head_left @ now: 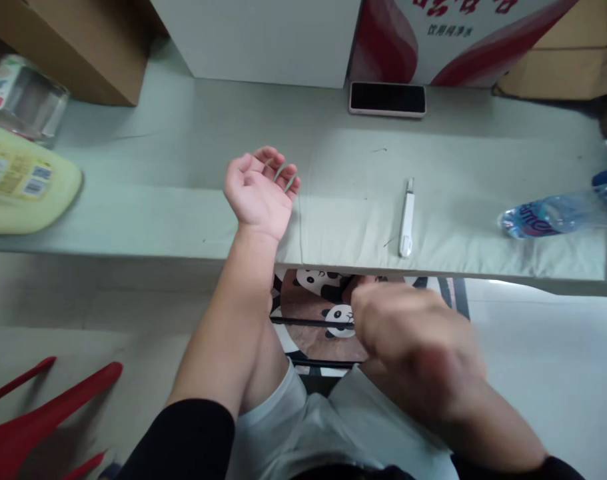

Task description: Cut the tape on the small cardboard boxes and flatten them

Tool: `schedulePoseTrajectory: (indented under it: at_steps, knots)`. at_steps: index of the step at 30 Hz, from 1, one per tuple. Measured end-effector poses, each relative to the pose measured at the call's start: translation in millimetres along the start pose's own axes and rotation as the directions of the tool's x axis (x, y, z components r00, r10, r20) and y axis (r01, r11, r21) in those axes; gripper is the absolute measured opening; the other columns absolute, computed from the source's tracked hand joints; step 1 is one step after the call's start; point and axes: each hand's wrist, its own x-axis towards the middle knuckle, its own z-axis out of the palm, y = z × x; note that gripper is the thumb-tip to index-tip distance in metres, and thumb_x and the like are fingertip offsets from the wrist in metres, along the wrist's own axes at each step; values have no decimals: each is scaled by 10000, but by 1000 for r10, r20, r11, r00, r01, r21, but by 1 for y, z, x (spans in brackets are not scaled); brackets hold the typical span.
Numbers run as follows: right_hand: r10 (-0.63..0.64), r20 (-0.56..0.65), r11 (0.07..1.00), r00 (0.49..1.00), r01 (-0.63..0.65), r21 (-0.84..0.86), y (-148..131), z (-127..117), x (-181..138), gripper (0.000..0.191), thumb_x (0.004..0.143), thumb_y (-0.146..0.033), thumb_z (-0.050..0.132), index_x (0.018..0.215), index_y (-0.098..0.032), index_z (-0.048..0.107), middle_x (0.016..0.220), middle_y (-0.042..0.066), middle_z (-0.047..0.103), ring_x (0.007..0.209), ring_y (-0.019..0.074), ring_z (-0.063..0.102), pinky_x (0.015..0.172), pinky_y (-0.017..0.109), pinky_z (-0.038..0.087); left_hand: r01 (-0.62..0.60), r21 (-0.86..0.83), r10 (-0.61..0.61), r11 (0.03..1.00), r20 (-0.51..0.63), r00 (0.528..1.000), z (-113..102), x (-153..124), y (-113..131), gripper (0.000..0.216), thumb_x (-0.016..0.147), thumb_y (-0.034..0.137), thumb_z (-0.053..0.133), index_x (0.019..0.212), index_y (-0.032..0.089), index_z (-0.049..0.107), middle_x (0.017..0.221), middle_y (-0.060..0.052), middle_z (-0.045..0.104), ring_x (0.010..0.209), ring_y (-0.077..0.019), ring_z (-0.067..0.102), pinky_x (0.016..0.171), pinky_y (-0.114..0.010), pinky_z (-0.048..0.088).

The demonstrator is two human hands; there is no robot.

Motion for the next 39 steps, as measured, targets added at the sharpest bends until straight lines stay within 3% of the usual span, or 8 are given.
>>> schedulePoseTrajectory:
  at_steps: [4,8,17,25,30,32,35,39]
  knots:
    - [37,-114,997,993,-44,-64,43,6,11,354,1035,-297,435,703,-208,522,525,-45,526,471,60,524,478,189,419,12,-108,-13,994,-4,1000,-3,-5,12,348,934,438,409,780,198,607,793,-57,598,846,-202,632,732,-330,455]
    - [223,-125,958,967,-241,-154,65,18,15,281,1042,-359,421,860,-204,568,568,-36,598,534,83,656,507,167,497,-12,-219,6,976,-26,1000,-14,-8,33,288,892,418,463,780,197,610,798,-42,610,769,-168,627,719,-314,472]
    - [336,-107,921,936,-350,-173,91,61,77,215,996,-340,401,916,-211,554,874,60,731,902,182,757,817,348,627,-63,-524,7,849,-109,994,-54,-14,96,211,840,353,472,796,181,586,763,-2,578,665,-120,586,697,-293,467]
    - [32,169,898,985,46,-438,85,138,281,284,722,-62,440,935,-204,565,930,49,704,791,188,688,809,408,580,-134,-652,19,747,-180,983,-78,-17,129,202,837,337,469,771,170,562,705,17,554,605,-101,554,659,-272,440]
    - [-257,307,695,916,396,-600,68,206,400,301,783,-39,492,987,-223,615,1426,57,533,1280,193,560,1085,344,485,-125,-685,7,718,-173,985,-83,-18,134,211,836,326,448,755,170,565,680,16,540,596,-106,557,644,-270,447]
    - [-204,316,673,926,367,-641,70,223,431,243,799,-76,540,983,-202,637,1552,51,402,1303,199,554,1123,355,467,-124,-694,6,710,-169,986,-86,-18,136,207,837,324,446,742,173,552,675,16,531,593,-106,554,634,-268,444]
    - [-114,295,668,949,293,-684,85,233,455,159,724,-95,654,848,-195,641,1371,93,585,1208,268,622,1082,445,506,-135,-707,16,694,-173,985,-91,-18,140,196,830,315,450,709,176,516,654,23,496,569,-97,527,612,-257,428]
    - [-230,220,673,948,319,-668,102,218,442,177,733,-119,635,867,-234,648,1162,83,703,1110,289,666,1018,481,545,-181,-669,58,721,-202,978,-95,-21,148,188,821,312,450,701,175,498,652,26,456,542,-85,477,598,-249,403]
